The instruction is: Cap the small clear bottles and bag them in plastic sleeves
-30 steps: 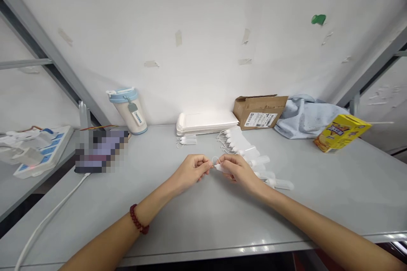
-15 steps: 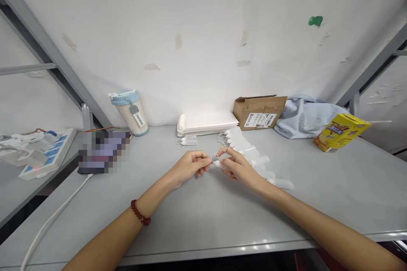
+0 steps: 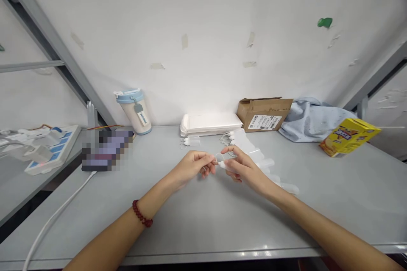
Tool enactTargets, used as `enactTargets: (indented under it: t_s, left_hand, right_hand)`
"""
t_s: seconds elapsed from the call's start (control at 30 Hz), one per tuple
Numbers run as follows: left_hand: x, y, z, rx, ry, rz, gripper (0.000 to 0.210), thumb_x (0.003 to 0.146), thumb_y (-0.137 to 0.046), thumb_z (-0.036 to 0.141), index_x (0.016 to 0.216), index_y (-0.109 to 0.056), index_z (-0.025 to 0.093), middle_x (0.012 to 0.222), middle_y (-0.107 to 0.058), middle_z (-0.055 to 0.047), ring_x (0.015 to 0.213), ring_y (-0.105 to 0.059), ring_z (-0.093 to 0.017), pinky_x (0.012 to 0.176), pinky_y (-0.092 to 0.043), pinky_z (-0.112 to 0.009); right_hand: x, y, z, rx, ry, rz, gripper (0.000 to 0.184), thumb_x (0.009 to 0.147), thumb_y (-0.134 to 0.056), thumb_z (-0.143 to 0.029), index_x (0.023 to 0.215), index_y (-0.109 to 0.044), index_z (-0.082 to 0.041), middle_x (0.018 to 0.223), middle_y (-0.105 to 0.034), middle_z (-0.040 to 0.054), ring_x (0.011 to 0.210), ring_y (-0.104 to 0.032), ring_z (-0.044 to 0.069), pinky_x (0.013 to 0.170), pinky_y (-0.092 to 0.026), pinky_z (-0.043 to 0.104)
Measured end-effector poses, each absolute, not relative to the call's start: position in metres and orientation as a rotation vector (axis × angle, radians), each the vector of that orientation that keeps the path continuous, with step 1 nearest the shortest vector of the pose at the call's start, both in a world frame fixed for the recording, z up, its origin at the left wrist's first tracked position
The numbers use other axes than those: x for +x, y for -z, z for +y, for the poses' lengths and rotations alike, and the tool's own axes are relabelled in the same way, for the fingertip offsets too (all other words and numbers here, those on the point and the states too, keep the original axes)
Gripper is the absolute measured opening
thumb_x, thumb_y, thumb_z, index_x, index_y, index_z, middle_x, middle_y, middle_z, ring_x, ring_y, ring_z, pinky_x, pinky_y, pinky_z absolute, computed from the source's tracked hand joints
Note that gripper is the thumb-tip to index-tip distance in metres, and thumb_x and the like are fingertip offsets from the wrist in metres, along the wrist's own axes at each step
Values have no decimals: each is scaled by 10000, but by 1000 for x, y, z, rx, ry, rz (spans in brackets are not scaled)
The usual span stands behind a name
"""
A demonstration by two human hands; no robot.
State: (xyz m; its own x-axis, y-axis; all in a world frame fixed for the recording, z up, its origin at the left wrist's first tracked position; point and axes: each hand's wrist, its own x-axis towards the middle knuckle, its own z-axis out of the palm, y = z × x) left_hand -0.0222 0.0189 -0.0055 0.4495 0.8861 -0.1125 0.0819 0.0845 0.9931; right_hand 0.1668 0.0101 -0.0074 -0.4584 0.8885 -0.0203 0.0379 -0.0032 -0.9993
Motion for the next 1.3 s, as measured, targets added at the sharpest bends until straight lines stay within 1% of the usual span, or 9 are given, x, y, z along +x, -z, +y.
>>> enactTargets:
  t_s: [0.07, 0.2, 0.33, 0.43, 0.6, 0.8, 1.1, 1.23, 1.3]
  left_hand:
    - [-24, 5, 21, 1364, -758, 976, 371, 801, -504, 475, 775, -636, 129, 672, -601, -40, 569, -489, -104, 564, -395, -246]
    - [-23, 7, 21, 1460, -722, 969, 339, 756, -560, 473, 732, -610, 138, 689, -590, -32, 565, -478, -98, 537, -374, -234]
    - [-28, 3, 23, 1602, -601, 980, 313, 739, -566, 456, 693, -608, 149, 660, -588, -22, 560, -474, -106, 543, -382, -240]
    - [-45, -5, 32, 1762, -492, 1055, 286, 739, -558, 424, 676, -637, 157, 649, -607, -22, 609, -500, -131, 577, -382, -245]
    - [-83, -11, 53, 1881, -728, 1480, 300, 735, -536, 411, 575, -595, 164, 608, -583, 1, 602, -492, -137, 572, -344, -236]
    - [-102, 12, 70, 1836, -666, 1541, 301, 707, -554, 424, 596, -615, 151, 605, -609, -10, 586, -494, -137, 553, -329, -231]
    - [-98, 19, 70, 1843, -559, 1727, 367, 697, -523, 514, 611, -562, 159, 604, -588, -12, 561, -496, -149, 523, -318, -240]
    - [-89, 16, 64, 2035, -609, 1886, 310, 726, -506, 489, 795, -565, 192, 710, -613, -20, 691, -557, -198, 569, -349, -254]
    - [-83, 16, 60, 2149, -565, 1849, 285, 761, -483, 446, 899, -555, 208, 736, -615, -14, 692, -560, -196, 578, -352, -259]
  right_hand:
    - [167, 7, 11, -987, -1534, -1589, 186, 823, -456, -298, 988, -404, -230, 504, -316, -103, 466, -268, 81, 429, -226, 205]
    - [168, 7, 11, -1030, -1496, -1634, 175, 836, -438, -297, 993, -402, -228, 502, -332, -102, 466, -272, 81, 435, -238, 204]
    - [169, 4, 10, -1141, -1388, -1800, 213, 839, -444, -315, 1025, -398, -222, 537, -417, -81, 493, -361, 92, 464, -290, 210]
    - [174, 1, 14, -1213, -1161, -1974, 244, 858, -422, -364, 1055, -397, -221, 599, -504, -50, 524, -435, 112, 492, -329, 228]
    - [192, -7, 29, -1325, -535, -2132, 192, 868, -390, -337, 988, -480, -217, 693, -585, -1, 552, -483, 132, 548, -353, 262]
    - [212, -17, 42, -1420, -226, -2117, 136, 831, -426, -256, 877, -544, -205, 727, -625, 23, 580, -530, 143, 544, -357, 258]
    - [234, -19, 51, -1542, -174, -2286, 177, 775, -439, -175, 873, -586, -194, 781, -641, 37, 672, -573, 164, 586, -383, 260]
    - [247, -18, 57, -1559, -220, -2348, 203, 710, -467, -122, 855, -588, -196, 883, -640, 45, 771, -582, 184, 656, -408, 277]
    - [253, -18, 58, -1563, -242, -2379, 225, 693, -470, -107, 857, -594, -198, 905, -633, 46, 820, -579, 193, 684, -413, 284]
